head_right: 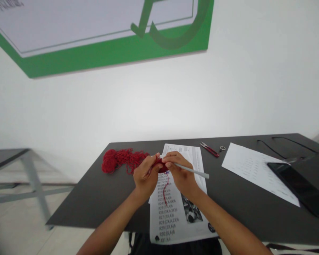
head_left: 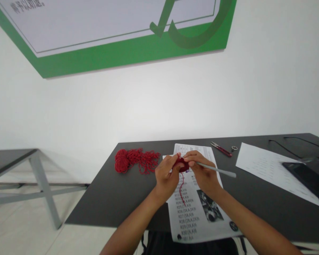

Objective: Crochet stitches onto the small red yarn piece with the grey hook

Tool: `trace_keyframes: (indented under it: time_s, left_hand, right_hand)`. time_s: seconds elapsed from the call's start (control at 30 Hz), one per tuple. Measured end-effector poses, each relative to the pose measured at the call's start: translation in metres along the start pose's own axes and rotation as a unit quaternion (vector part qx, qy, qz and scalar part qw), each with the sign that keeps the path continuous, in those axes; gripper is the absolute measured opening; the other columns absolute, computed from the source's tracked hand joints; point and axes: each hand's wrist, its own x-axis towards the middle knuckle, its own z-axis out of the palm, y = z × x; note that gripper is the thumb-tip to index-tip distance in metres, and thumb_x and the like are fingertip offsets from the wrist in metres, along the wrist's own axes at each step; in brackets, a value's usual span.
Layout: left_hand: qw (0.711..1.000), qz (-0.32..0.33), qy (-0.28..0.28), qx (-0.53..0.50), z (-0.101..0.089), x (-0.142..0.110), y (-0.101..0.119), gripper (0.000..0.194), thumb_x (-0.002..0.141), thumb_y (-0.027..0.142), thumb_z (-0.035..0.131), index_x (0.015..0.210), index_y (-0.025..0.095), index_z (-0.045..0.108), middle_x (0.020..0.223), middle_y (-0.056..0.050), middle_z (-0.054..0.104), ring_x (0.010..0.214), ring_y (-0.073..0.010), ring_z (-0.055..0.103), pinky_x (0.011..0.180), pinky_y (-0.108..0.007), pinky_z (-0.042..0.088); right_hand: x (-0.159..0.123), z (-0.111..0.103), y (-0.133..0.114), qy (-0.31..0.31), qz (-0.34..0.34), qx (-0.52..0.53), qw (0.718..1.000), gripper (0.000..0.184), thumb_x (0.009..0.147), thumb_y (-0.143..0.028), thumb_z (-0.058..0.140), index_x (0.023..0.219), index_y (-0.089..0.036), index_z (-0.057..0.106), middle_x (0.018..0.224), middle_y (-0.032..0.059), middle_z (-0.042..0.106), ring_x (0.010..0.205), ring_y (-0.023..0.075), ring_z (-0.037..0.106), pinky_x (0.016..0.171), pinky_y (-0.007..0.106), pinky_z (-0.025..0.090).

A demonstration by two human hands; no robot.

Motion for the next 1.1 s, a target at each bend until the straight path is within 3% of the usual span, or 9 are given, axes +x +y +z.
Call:
trace_keyframes:
  time_s: [0.07,0.17,0.27,0.37,0.5,0.6,0.83,1.1]
  left_hand:
    - [1.0,-0.014,-0.005,-0.011,0.002,-0.003,0.001,0.025,0.091,0.024,0.068,0.114,0.023,0.077,0.085,-0.004,0.078,0.075,-0.0155,0.071,0.072,-0.025,0.059]
    - [0.988,-0.116,-0.004,-0.102,0.009,-0.007,0.003,0.027,0.092,0.031,0.066,0.115,0.023,0.078,0.092,-0.006,0.08,0.077,-0.0174,0.073,0.07,-0.026,0.061]
    - [0.936,-0.251,-0.013,-0.248,0.015,-0.006,0.002,0.035,0.087,0.041,0.074,0.114,0.02,0.078,0.098,-0.008,0.081,0.078,-0.0196,0.075,0.069,-0.028,0.061]
    - [0.88,-0.315,-0.024,-0.354,0.016,-0.002,-0.003,0.044,0.076,0.046,0.083,0.109,0.017,0.079,0.095,-0.009,0.08,0.077,-0.0191,0.073,0.07,-0.029,0.06]
    - [0.868,-0.297,0.01,-0.398,0.01,0.004,-0.011,0.042,0.071,0.046,0.088,0.1,0.016,0.081,0.081,-0.006,0.078,0.065,-0.0123,0.067,0.061,-0.022,0.053]
    - [0.86,-0.285,-0.007,-0.423,0.007,0.007,-0.011,0.044,0.071,0.046,0.088,0.101,0.015,0.08,0.074,-0.005,0.075,0.059,-0.0107,0.064,0.056,-0.021,0.05]
    - [0.816,-0.298,-0.025,-0.494,0.002,0.011,-0.004,0.039,0.072,0.041,0.089,0.103,0.02,0.078,0.079,-0.004,0.078,0.063,-0.0104,0.068,0.06,-0.02,0.051]
    - [0.821,-0.311,-0.022,-0.478,-0.006,0.015,-0.003,0.046,0.069,0.043,0.09,0.104,0.017,0.076,0.07,-0.002,0.074,0.054,-0.0099,0.064,0.054,-0.02,0.048]
  right_hand:
    - [-0.003,0.001,-0.001,0.006,-0.028,-0.107,0.994,0.014,0.095,-0.036,0.065,0.099,-0.031,0.078,0.099,0.0043,0.071,0.091,0.02,0.068,0.079,0.034,0.058]
    - [-0.009,0.004,0.003,0.036,-0.018,-0.198,0.979,0.015,0.093,-0.04,0.067,0.099,-0.03,0.076,0.094,0.0044,0.071,0.083,0.0206,0.069,0.072,0.034,0.059]
    - [-0.011,0.003,0.006,0.035,-0.03,-0.208,0.977,0.016,0.091,-0.041,0.07,0.1,-0.029,0.075,0.092,0.0039,0.072,0.081,0.0209,0.07,0.071,0.034,0.06]
    - [-0.006,-0.002,0.002,0.015,-0.067,-0.216,0.974,0.017,0.092,-0.042,0.067,0.099,-0.03,0.077,0.096,0.0045,0.072,0.082,0.02,0.07,0.069,0.033,0.059]
    - [0.007,-0.007,-0.008,-0.037,-0.068,-0.1,0.992,0.012,0.094,-0.035,0.067,0.089,-0.028,0.075,0.093,0.0031,0.073,0.086,0.0187,0.071,0.075,0.031,0.059]
    - [0.011,-0.007,-0.01,-0.044,-0.053,-0.041,0.997,0.009,0.089,-0.033,0.073,0.083,-0.026,0.072,0.09,0.0018,0.073,0.083,0.017,0.071,0.072,0.028,0.058]
    - [0.009,-0.015,-0.01,-0.103,-0.054,-0.072,0.991,0.01,0.095,-0.034,0.067,0.092,-0.03,0.075,0.111,0.0007,0.08,0.1,0.0179,0.075,0.091,0.031,0.058]
    - [0.006,-0.015,-0.016,-0.089,0.019,-0.054,0.994,0.017,0.094,-0.042,0.066,0.086,-0.029,0.074,0.111,0.0012,0.081,0.101,0.0225,0.078,0.088,0.035,0.061]
